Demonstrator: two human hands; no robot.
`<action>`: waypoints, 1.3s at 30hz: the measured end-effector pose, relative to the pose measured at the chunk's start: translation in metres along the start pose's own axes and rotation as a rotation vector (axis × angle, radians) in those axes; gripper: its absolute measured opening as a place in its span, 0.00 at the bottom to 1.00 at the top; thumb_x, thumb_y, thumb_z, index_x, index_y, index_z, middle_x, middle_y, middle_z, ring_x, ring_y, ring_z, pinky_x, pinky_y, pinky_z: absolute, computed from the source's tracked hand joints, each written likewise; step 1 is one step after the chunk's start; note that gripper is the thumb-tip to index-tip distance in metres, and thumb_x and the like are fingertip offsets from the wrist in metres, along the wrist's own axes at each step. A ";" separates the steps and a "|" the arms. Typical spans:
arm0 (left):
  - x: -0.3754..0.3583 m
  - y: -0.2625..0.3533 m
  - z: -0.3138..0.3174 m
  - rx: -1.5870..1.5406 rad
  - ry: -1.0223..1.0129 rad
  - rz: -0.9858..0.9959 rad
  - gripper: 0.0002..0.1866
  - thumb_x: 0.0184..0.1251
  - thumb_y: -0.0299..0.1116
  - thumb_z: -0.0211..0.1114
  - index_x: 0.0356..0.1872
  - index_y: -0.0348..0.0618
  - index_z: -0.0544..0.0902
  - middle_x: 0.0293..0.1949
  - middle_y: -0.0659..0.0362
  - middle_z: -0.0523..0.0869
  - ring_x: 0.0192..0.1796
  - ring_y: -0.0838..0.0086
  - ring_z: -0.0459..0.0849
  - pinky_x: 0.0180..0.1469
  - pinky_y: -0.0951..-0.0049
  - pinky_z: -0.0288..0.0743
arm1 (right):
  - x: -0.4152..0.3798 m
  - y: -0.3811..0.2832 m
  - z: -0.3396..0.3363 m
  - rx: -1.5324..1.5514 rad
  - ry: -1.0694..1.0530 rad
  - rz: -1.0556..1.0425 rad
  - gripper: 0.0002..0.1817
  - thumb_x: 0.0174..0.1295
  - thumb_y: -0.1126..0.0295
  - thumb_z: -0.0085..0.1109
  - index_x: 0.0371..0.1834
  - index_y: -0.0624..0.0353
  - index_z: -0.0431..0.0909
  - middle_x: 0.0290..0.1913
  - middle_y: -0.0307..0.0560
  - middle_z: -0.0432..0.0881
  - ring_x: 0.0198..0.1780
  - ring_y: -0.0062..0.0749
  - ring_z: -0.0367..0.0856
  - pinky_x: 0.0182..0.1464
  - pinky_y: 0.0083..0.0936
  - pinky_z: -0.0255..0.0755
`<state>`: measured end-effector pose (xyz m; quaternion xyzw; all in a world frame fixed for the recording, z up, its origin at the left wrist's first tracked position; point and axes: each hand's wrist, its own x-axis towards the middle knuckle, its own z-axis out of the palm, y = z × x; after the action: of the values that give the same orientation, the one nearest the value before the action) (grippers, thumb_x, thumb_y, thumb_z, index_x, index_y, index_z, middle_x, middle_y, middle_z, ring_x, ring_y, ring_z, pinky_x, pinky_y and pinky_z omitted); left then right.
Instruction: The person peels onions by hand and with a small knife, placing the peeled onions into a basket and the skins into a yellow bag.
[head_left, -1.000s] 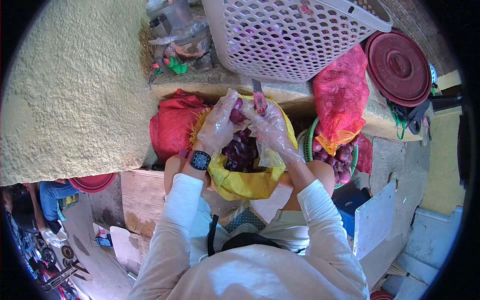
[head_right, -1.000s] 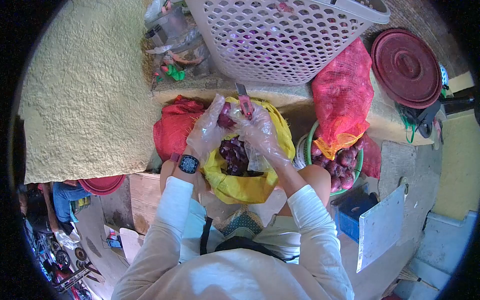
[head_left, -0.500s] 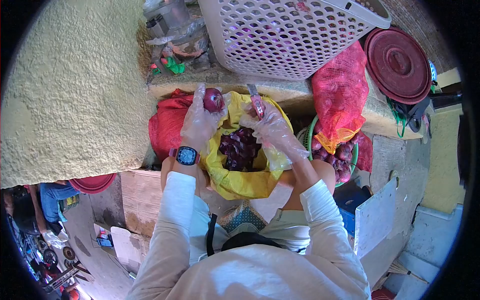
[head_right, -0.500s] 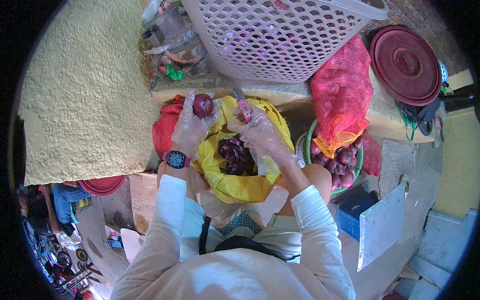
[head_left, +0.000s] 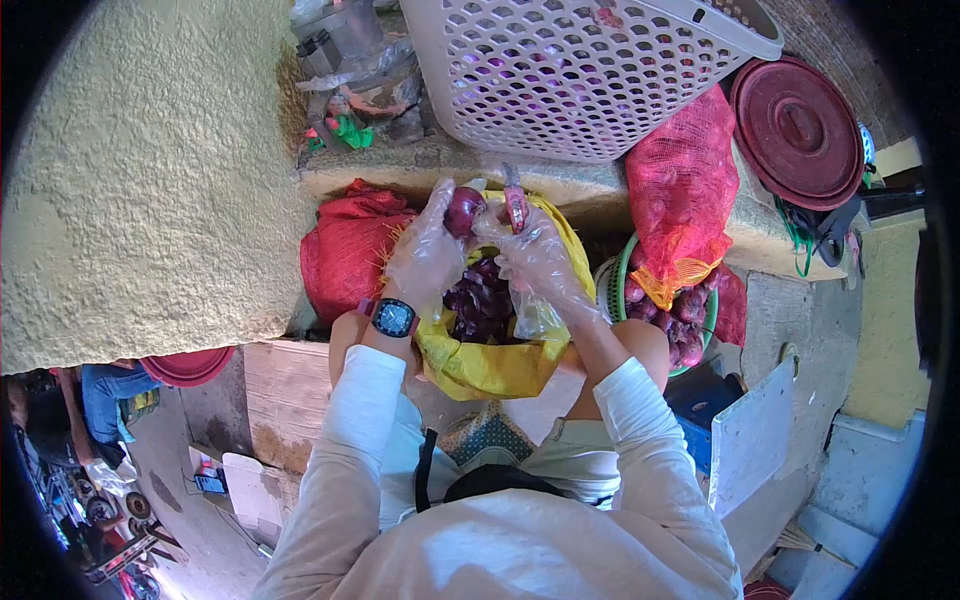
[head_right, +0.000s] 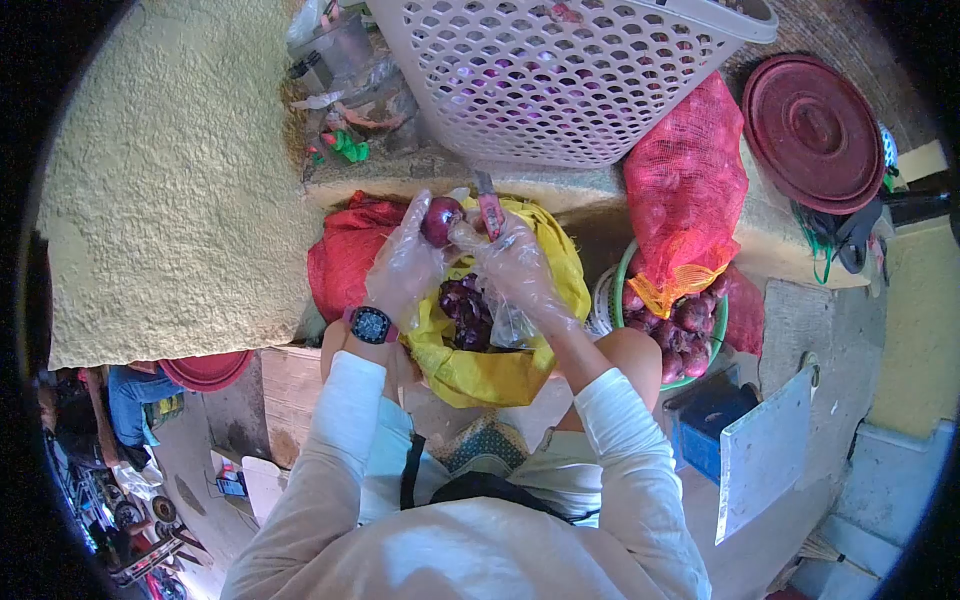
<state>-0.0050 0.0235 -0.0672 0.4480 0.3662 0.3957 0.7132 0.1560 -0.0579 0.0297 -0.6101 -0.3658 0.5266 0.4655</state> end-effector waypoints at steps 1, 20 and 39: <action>0.000 0.004 0.006 -0.204 -0.031 -0.062 0.25 0.85 0.46 0.57 0.66 0.34 0.75 0.57 0.48 0.86 0.56 0.57 0.87 0.61 0.55 0.84 | 0.002 0.004 0.000 0.020 -0.003 0.055 0.16 0.70 0.55 0.72 0.49 0.56 0.85 0.27 0.32 0.79 0.23 0.14 0.71 0.26 0.20 0.67; -0.005 0.046 0.008 -0.370 0.139 -0.244 0.23 0.81 0.50 0.62 0.59 0.38 0.79 0.51 0.51 0.87 0.51 0.59 0.88 0.53 0.57 0.87 | -0.001 -0.028 -0.045 0.103 -0.078 0.161 0.20 0.68 0.52 0.73 0.45 0.54 0.77 0.25 0.29 0.75 0.20 0.13 0.70 0.20 0.17 0.62; -0.002 0.034 -0.012 -0.349 0.044 -0.177 0.28 0.82 0.50 0.60 0.71 0.40 0.71 0.63 0.48 0.82 0.58 0.55 0.85 0.60 0.54 0.84 | -0.008 -0.018 -0.032 -0.280 -0.189 0.139 0.31 0.81 0.41 0.48 0.66 0.58 0.77 0.38 0.37 0.82 0.30 0.22 0.77 0.35 0.24 0.74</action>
<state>-0.0244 0.0353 -0.0392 0.2746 0.3455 0.3988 0.8038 0.1868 -0.0653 0.0499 -0.6403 -0.4347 0.5565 0.3021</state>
